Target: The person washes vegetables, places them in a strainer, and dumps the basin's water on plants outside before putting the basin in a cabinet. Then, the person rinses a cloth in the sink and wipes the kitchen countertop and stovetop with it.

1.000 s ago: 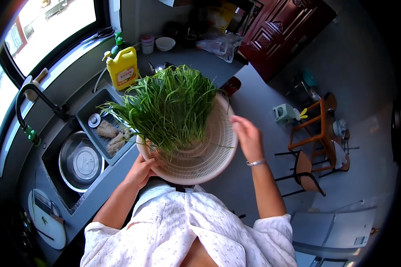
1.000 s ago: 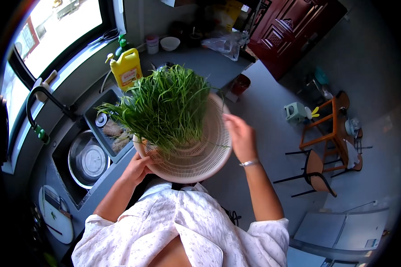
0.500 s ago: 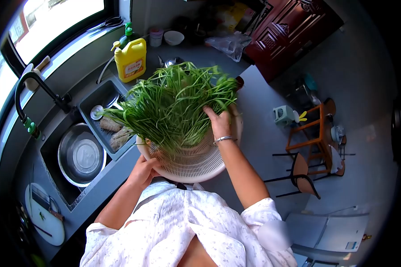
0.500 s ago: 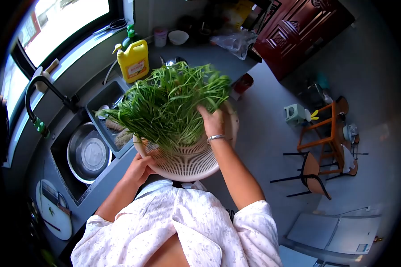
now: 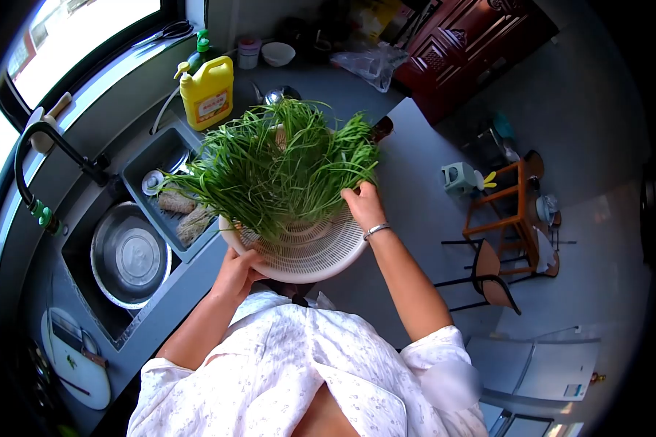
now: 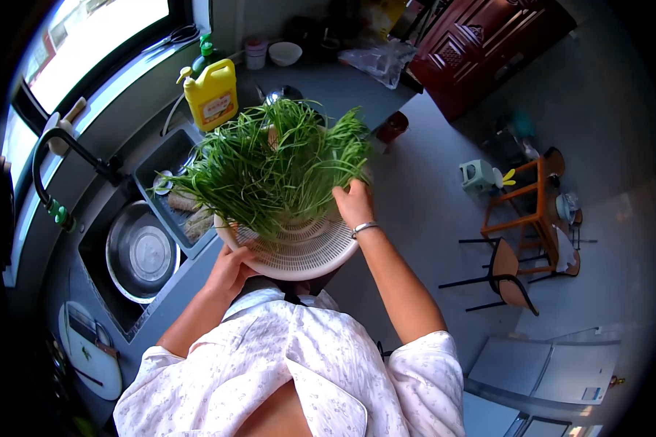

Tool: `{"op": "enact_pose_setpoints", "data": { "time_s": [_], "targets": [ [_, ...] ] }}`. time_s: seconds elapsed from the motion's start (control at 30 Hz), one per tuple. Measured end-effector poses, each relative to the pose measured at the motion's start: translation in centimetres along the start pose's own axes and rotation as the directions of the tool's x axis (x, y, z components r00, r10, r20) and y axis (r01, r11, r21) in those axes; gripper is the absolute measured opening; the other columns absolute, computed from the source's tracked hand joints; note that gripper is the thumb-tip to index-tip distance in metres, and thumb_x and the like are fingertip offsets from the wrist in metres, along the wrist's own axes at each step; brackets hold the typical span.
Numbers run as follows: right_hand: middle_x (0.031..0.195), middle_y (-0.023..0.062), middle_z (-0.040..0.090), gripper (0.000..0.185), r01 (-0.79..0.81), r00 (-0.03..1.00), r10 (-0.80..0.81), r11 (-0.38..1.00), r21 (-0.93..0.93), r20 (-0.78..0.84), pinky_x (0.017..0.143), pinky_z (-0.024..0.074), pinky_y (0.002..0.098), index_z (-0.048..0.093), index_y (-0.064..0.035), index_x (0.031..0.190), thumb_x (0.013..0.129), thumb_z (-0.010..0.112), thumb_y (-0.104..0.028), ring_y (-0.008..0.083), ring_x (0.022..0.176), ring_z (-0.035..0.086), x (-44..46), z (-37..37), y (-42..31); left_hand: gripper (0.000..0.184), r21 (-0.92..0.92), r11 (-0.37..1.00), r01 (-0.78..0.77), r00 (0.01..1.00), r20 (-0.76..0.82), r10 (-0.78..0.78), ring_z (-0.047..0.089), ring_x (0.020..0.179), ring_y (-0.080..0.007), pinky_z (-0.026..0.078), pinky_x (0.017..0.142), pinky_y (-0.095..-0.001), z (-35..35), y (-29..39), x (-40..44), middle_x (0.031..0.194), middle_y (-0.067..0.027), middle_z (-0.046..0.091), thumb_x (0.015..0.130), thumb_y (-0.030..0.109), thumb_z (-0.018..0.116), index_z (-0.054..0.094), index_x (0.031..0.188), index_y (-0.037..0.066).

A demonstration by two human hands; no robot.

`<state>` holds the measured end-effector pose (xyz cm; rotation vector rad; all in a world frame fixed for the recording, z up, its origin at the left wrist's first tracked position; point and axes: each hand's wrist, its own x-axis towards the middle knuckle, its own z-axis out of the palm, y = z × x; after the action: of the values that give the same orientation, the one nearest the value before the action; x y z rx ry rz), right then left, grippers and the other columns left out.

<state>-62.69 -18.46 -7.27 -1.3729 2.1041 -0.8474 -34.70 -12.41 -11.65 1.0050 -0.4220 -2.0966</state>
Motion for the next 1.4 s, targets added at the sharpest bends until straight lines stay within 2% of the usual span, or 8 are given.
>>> {"op": "enact_pose_setpoints", "data": {
  "time_s": [0.3, 0.57, 0.73, 0.87, 0.97, 1.07, 1.17, 1.4],
  "targets": [
    [0.073, 0.0253, 0.061, 0.039, 0.198, 0.977, -0.143, 0.888, -0.415, 0.161, 0.071, 0.0496, 0.0445, 0.06, 0.0074, 0.08, 0.085, 0.057, -0.031, 0.04, 0.073, 0.061, -1.6, -2.9, -3.6, 0.055, 0.021, 1.0, -0.014, 0.998, -0.056, 0.015, 0.061, 0.099, -0.0319, 0.056, 0.077, -0.0448, -0.2, 0.6, 0.2, 0.126, -0.0178, 0.047, 0.078, -0.004, 0.048, 0.032, 0.13, 0.0],
    [0.085, 0.0126, 0.063, 0.016, 0.544, 0.839, -0.446, 0.664, -0.513, 0.312, 0.07, 0.0514, 0.0389, 0.065, -0.0024, 0.084, 0.082, 0.057, -0.016, 0.0295, 0.08, 0.063, -4.3, -5.5, -7.5, 0.054, 0.053, 0.999, 0.006, 1.0, -0.021, -0.005, 0.062, 0.097, -0.031, 0.057, 0.076, -0.0438, -0.9, 1.5, 0.3, 0.125, -0.0182, 0.047, 0.078, -0.003, 0.048, 0.033, 0.13, -0.001],
    [0.094, 0.0048, 0.062, 0.013, 0.816, 0.446, -0.691, 0.054, -0.576, 0.568, 0.087, 0.0431, 0.0342, 0.065, -0.0065, 0.086, 0.074, 0.06, -0.008, 0.0192, 0.097, 0.058, -2.0, -2.7, -7.8, 0.052, 0.035, 0.999, 0.005, 1.0, 0.029, -0.006, 0.062, 0.094, -0.0298, 0.057, 0.075, -0.0439, -0.7, 1.7, 0.5, 0.116, -0.0169, 0.053, 0.077, -0.003, 0.048, 0.036, 0.127, -0.001],
    [0.086, 0.0054, 0.062, 0.01, 0.779, 0.617, -0.59, 0.363, -0.511, 0.521, 0.079, 0.0465, 0.0343, 0.064, -0.0068, 0.085, 0.077, 0.063, -0.011, 0.0202, 0.086, 0.06, -2.9, -3.2, -8.3, 0.05, 0.019, 1.0, -0.006, 1.0, -0.017, 0.006, 0.063, 0.092, -0.0291, 0.057, 0.075, -0.0433, -0.4, 1.9, 0.2, 0.111, -0.0158, 0.056, 0.076, -0.003, 0.047, 0.038, 0.125, -0.001],
    [0.079, 0.0101, 0.06, 0.007, 0.628, 0.747, -0.662, 0.672, -0.392, 0.063, 0.059, 0.0492, 0.0328, 0.062, -0.006, 0.082, 0.083, 0.06, -0.013, 0.0253, 0.067, 0.061, -1.2, -4.1, -8.1, 0.049, 0.019, 1.0, 0.002, 1.0, -0.016, -0.002, 0.063, 0.091, -0.0289, 0.057, 0.075, -0.0427, -0.6, 1.9, 0.4, 0.111, -0.0159, 0.056, 0.076, -0.003, 0.047, 0.038, 0.125, -0.001],
    [0.075, 0.0046, 0.059, 0.009, 0.155, 0.984, -0.166, 0.978, 0.141, 0.071, 0.059, 0.0477, 0.0273, 0.064, -0.0032, 0.089, 0.082, 0.064, -0.009, 0.011, 0.067, 0.059, -0.6, -4.6, -10.1, 0.049, 0.012, 1.0, -0.006, 1.0, -0.009, 0.006, 0.063, 0.09, -0.0287, 0.057, 0.075, -0.042, -0.5, 2.2, 0.1, 0.111, -0.016, 0.056, 0.076, -0.003, 0.047, 0.038, 0.124, -0.002],
    [0.078, 0.0064, 0.06, 0.009, 0.511, 0.847, -0.527, 0.844, -0.163, -0.073, 0.059, 0.0481, 0.0314, 0.065, -0.0068, 0.086, 0.079, 0.065, -0.012, 0.019, 0.066, 0.061, 0.5, -4.0, -9.6, 0.048, 0.012, 1.0, -0.007, 1.0, -0.007, 0.007, 0.063, 0.089, -0.0287, 0.057, 0.074, -0.0414, -0.7, 2.1, 0.3, 0.111, -0.0163, 0.056, 0.077, -0.004, 0.046, 0.038, 0.124, -0.002],
    [0.072, 0.0037, 0.058, 0.012, 0.424, 0.848, -0.527, 0.732, -0.533, -0.05, 0.055, 0.0454, 0.031, 0.068, -0.0106, 0.08, 0.077, 0.069, -0.022, 0.0202, 0.062, 0.057, 1.3, -1.2, -9.3, 0.048, 0.037, 0.999, 0.004, 1.0, 0.007, -0.005, 0.063, 0.09, -0.0283, 0.057, 0.074, -0.0408, -0.7, 2.3, 0.3, 0.112, -0.0167, 0.056, 0.077, -0.003, 0.046, 0.037, 0.125, -0.004]
  ]
}}
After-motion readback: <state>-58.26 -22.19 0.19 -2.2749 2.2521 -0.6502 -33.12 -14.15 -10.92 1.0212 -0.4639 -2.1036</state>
